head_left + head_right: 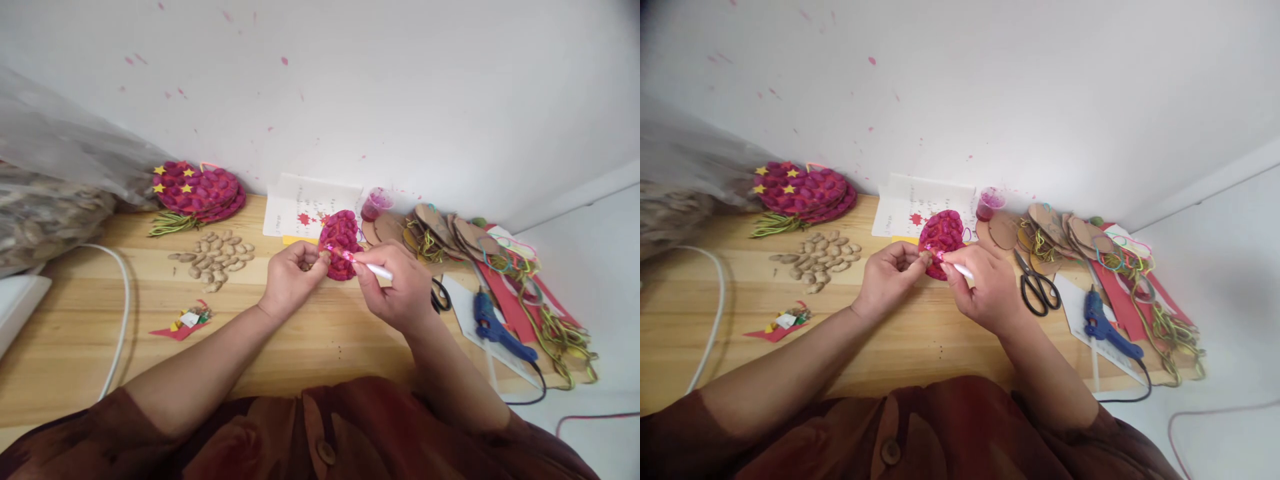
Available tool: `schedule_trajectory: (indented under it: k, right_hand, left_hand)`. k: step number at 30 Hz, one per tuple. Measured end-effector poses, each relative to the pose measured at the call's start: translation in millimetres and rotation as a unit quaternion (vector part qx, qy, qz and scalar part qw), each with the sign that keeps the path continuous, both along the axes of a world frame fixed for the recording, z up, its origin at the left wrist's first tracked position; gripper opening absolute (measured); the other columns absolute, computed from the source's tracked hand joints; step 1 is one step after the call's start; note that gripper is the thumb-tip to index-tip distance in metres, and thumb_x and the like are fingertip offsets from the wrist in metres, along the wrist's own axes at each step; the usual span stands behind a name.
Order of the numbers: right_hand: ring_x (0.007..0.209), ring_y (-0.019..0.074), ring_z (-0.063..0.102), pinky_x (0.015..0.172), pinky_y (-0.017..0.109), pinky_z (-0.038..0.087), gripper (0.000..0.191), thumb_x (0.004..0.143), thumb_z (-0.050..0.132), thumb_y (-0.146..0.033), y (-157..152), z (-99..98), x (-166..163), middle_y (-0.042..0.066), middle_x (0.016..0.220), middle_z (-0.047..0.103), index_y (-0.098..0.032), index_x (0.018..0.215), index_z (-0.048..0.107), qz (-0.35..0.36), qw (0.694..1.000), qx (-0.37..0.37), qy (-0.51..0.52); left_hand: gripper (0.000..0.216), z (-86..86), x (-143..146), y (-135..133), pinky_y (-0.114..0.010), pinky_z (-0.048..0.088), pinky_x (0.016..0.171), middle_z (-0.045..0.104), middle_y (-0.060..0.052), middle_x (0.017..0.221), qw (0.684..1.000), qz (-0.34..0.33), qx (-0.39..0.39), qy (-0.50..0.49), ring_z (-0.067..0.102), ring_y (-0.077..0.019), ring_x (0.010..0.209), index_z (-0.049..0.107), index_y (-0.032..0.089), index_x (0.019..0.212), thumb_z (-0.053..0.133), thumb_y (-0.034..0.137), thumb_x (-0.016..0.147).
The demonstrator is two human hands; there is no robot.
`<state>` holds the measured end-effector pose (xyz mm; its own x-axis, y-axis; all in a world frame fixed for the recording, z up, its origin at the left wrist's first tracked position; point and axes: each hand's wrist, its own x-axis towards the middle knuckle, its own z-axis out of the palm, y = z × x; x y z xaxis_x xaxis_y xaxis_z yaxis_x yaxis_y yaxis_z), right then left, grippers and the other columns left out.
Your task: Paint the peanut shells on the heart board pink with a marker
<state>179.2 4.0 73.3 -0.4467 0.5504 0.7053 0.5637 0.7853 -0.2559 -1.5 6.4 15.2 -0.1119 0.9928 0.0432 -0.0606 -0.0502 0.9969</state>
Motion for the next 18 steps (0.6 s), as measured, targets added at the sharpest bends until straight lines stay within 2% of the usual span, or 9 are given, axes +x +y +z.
schedule_trajectory:
  k: [3, 8, 14, 18]
  right_hand:
    - [0.081, 0.0159, 0.068, 0.076, 0.030, 0.057, 0.016, 0.089, 0.067, -0.011, 1.8, -1.2, 1.2, 0.003, 0.088, 0.076, -0.021, 0.102, 0.064, 0.010, 1.000, 0.006, -0.005]
    - [0.078, 0.0177, 0.067, 0.073, 0.033, 0.057, 0.018, 0.087, 0.068, -0.011, 2.0, -0.4, 3.2, 0.002, 0.086, 0.075, -0.022, 0.101, 0.065, -0.023, 1.000, 0.021, 0.001]
    - [0.080, 0.0161, 0.068, 0.075, 0.030, 0.057, 0.017, 0.089, 0.068, -0.011, 1.0, -0.3, -0.2, 0.002, 0.088, 0.076, -0.021, 0.102, 0.065, 0.013, 1.000, 0.001, 0.003]
    - [0.079, 0.0165, 0.068, 0.074, 0.031, 0.057, 0.018, 0.088, 0.069, -0.010, 1.8, -0.9, 0.6, 0.003, 0.087, 0.076, -0.021, 0.101, 0.065, -0.014, 1.000, 0.017, 0.007]
  left_hand:
    - [0.022, -1.3, -0.1, 0.3, -0.024, 0.048, 0.058, 0.069, -0.001, 0.069, 1.000, -0.001, 0.000, -0.001, 0.061, -0.0127, 0.059, 0.070, 0.017, 0.078, 0.077, 0.038, 0.077]
    - [0.021, -1.0, -0.2, 0.3, -0.023, 0.046, 0.055, 0.068, 0.000, 0.067, 1.000, 0.003, -0.002, -0.001, 0.058, -0.0114, 0.057, 0.069, 0.018, 0.076, 0.078, 0.036, 0.076]
    - [0.021, -0.3, -0.2, 0.1, -0.023, 0.046, 0.056, 0.069, -0.001, 0.068, 1.000, 0.001, 0.001, -0.002, 0.059, -0.0118, 0.058, 0.070, 0.017, 0.078, 0.077, 0.037, 0.077]
    - [0.022, -0.8, 0.0, -0.1, -0.024, 0.047, 0.057, 0.068, -0.001, 0.068, 1.000, 0.000, -0.001, -0.002, 0.059, -0.0118, 0.058, 0.069, 0.017, 0.078, 0.077, 0.037, 0.077]
